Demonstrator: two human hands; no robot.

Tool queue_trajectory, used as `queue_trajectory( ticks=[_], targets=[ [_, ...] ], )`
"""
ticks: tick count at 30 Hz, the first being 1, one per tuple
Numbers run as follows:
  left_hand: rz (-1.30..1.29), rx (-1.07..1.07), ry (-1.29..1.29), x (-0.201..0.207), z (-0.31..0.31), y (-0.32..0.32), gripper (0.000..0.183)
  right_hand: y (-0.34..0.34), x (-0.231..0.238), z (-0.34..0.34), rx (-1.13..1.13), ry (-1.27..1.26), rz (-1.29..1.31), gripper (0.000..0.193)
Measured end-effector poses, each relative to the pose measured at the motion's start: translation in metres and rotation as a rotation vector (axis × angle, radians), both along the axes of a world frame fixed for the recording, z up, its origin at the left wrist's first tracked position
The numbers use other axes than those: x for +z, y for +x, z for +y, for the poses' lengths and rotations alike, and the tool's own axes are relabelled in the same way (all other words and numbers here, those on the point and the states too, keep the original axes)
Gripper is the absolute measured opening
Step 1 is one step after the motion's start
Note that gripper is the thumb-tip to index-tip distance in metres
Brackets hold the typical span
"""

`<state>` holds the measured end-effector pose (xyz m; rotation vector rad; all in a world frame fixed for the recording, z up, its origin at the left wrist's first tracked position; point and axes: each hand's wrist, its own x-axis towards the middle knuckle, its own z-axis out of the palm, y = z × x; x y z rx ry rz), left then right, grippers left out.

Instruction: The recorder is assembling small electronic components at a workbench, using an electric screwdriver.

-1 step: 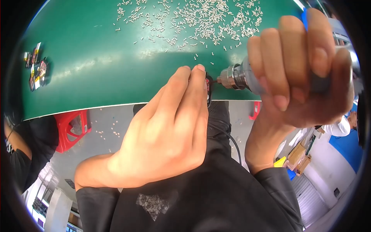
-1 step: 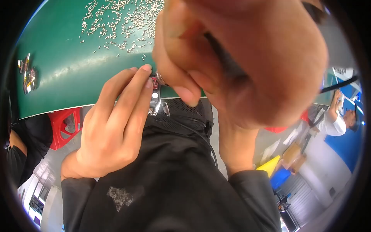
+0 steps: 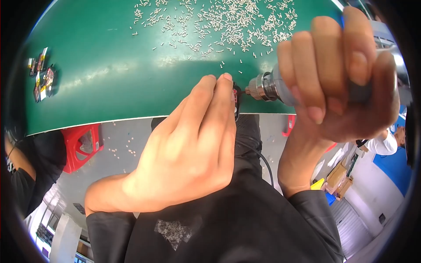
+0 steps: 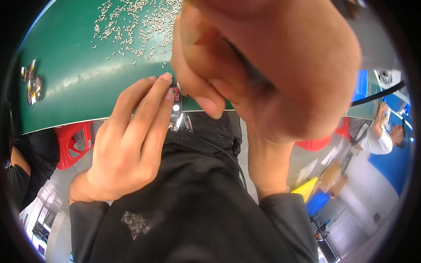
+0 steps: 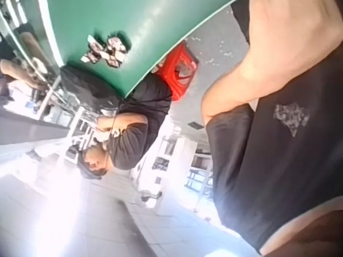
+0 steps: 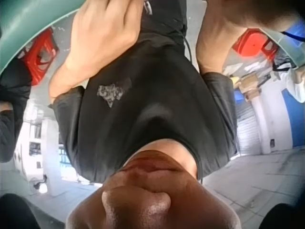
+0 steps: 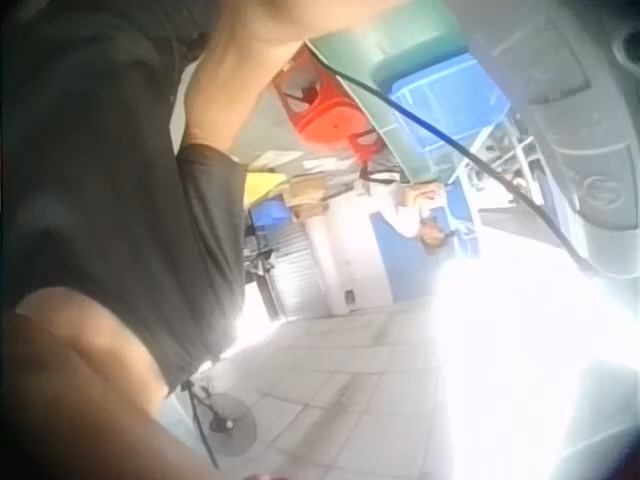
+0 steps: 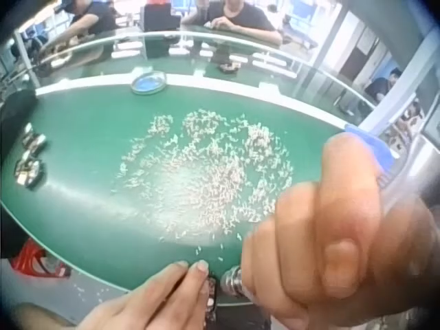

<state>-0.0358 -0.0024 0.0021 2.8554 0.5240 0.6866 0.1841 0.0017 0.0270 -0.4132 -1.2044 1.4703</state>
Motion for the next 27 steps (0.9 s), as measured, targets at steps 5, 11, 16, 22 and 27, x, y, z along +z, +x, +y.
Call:
queue_trajectory(
  ticks=[5, 11, 16, 22, 27],
  targets=[
    [0.029, -0.006, 0.011, 0.007, 0.002, -0.005, 0.039, -0.007, 0.011, -0.002, 0.019, -0.029, -0.045, 0.025],
    [0.011, -0.124, -0.038, 0.001, 0.008, -0.018, 0.036, 0.003, 0.004, 0.005, -0.063, -0.048, 0.153, 0.022],
    [0.082, 0.315, 0.002, -0.002, 0.043, -0.075, 0.042, 0.056, 0.016, -0.028, -0.282, -0.040, 0.224, 0.019],
    [0.330, 0.865, 0.310, 0.015, 0.081, -0.106, 0.048, 0.042, -0.022, -0.046, -0.317, -0.129, 0.321, 0.021],
    [0.155, 0.531, 0.046, 0.018, 0.093, -0.063, 0.049, 0.038, -0.033, -0.055, -0.276, -0.183, 0.458, 0.021]
  ],
)
